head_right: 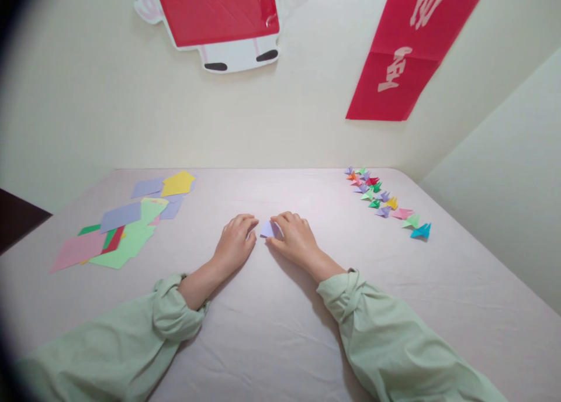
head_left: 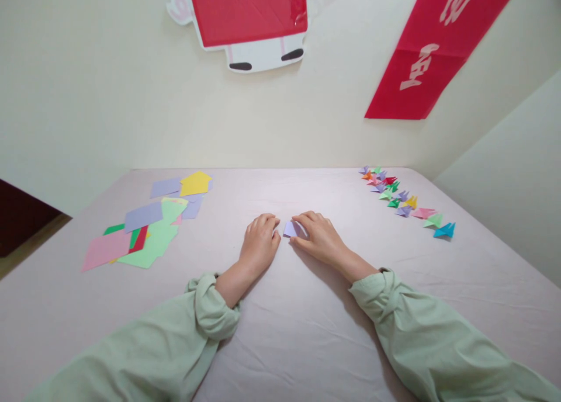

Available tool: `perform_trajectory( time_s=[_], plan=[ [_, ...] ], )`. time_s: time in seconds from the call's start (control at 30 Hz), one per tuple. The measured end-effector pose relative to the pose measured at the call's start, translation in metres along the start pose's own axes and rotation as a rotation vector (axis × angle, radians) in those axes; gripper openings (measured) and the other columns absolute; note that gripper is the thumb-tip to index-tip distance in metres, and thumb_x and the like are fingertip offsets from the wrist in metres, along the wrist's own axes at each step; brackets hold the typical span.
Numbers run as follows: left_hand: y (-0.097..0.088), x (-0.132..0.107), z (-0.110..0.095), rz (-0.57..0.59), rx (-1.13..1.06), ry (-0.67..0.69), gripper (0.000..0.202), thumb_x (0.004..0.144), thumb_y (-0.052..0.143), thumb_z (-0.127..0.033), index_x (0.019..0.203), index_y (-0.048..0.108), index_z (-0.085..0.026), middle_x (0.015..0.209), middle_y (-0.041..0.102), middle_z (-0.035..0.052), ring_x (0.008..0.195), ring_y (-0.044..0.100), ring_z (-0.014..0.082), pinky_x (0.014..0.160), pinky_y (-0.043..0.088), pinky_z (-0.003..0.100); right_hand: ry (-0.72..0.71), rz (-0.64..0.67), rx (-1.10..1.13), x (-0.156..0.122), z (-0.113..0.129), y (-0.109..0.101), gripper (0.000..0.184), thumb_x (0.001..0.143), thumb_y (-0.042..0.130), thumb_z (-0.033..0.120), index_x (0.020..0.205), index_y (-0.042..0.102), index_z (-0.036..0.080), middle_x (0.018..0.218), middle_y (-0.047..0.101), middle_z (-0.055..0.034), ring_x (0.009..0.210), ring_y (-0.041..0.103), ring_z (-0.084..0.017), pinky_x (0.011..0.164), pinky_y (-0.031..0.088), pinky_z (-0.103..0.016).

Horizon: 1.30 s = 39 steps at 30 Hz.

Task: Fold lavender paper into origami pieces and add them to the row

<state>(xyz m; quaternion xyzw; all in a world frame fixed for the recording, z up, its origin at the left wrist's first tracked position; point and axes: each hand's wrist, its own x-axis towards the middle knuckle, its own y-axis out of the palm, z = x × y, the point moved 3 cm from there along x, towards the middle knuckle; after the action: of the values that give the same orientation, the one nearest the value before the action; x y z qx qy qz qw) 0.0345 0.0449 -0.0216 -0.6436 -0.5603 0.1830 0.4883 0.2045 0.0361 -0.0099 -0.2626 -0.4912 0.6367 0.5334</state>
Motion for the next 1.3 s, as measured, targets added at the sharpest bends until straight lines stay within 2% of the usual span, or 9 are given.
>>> perform_trajectory(
  time_s=[0.1,0.3,0.47,0.63,0.83,1.07,1.3],
  plan=[
    [0.004,0.000,0.002,0.021,-0.011,0.017,0.027,0.085,0.050,-0.013,0.108,0.060,-0.021,0.120,0.059,0.0081,0.118,0.052,0.0230,0.102,0.041,0.042,-0.016,0.024,-0.051,-0.001,0.007,0.000,0.054,0.080,0.068,0.037,0.129,0.053,0.022,0.119,0.058,-0.0107,0.109,0.051,-0.027,0.090,0.039,-0.039],
    [0.006,0.000,0.000,0.040,-0.065,0.066,0.028,0.085,0.049,-0.013,0.108,0.062,-0.022,0.118,0.060,0.0067,0.113,0.055,0.0218,0.099,0.043,0.040,-0.037,0.009,-0.015,0.002,0.002,0.004,0.047,0.084,0.062,0.026,0.130,0.052,0.021,0.116,0.059,-0.0097,0.105,0.053,-0.024,0.090,0.040,-0.036],
    [0.004,0.002,-0.002,0.032,-0.158,0.102,0.031,0.084,0.050,-0.012,0.112,0.061,-0.021,0.116,0.061,0.0070,0.112,0.055,0.0210,0.100,0.043,0.039,-0.061,-0.035,0.035,0.003,0.000,0.008,0.045,0.084,0.062,0.023,0.128,0.053,0.022,0.115,0.059,-0.0089,0.104,0.054,-0.022,0.089,0.042,-0.035],
    [0.004,0.004,-0.004,0.022,-0.249,0.140,0.030,0.086,0.049,-0.013,0.114,0.058,-0.020,0.113,0.062,0.0072,0.108,0.055,0.0199,0.097,0.044,0.037,-0.102,-0.111,0.247,0.004,-0.001,0.010,0.045,0.086,0.061,0.022,0.130,0.049,0.021,0.110,0.060,-0.0080,0.100,0.057,-0.020,0.091,0.044,-0.036],
    [0.001,0.006,-0.006,0.027,-0.286,0.118,0.031,0.086,0.051,-0.016,0.117,0.057,-0.018,0.112,0.062,0.0073,0.104,0.055,0.0195,0.094,0.044,0.036,-0.135,-0.148,0.515,0.005,0.002,0.008,0.047,0.085,0.058,0.015,0.131,0.048,0.021,0.111,0.058,-0.0079,0.098,0.059,-0.017,0.092,0.048,-0.035],
    [0.003,0.006,-0.005,0.039,-0.302,0.102,0.028,0.085,0.054,-0.018,0.112,0.059,-0.019,0.106,0.063,0.0070,0.099,0.056,0.0209,0.089,0.046,0.036,-0.137,-0.178,0.716,0.006,0.002,0.008,0.045,0.085,0.058,0.019,0.129,0.051,0.024,0.114,0.058,-0.0080,0.097,0.059,-0.017,0.091,0.049,-0.037],
    [0.005,0.006,-0.002,0.011,-0.367,0.086,0.023,0.088,0.056,-0.026,0.109,0.061,-0.019,0.102,0.064,0.0070,0.095,0.058,0.0206,0.087,0.048,0.036,-0.044,-0.088,0.956,0.010,-0.003,0.015,0.043,0.084,0.058,0.022,0.127,0.051,0.023,0.117,0.059,-0.0083,0.098,0.063,-0.017,0.088,0.052,-0.035]
  ],
)
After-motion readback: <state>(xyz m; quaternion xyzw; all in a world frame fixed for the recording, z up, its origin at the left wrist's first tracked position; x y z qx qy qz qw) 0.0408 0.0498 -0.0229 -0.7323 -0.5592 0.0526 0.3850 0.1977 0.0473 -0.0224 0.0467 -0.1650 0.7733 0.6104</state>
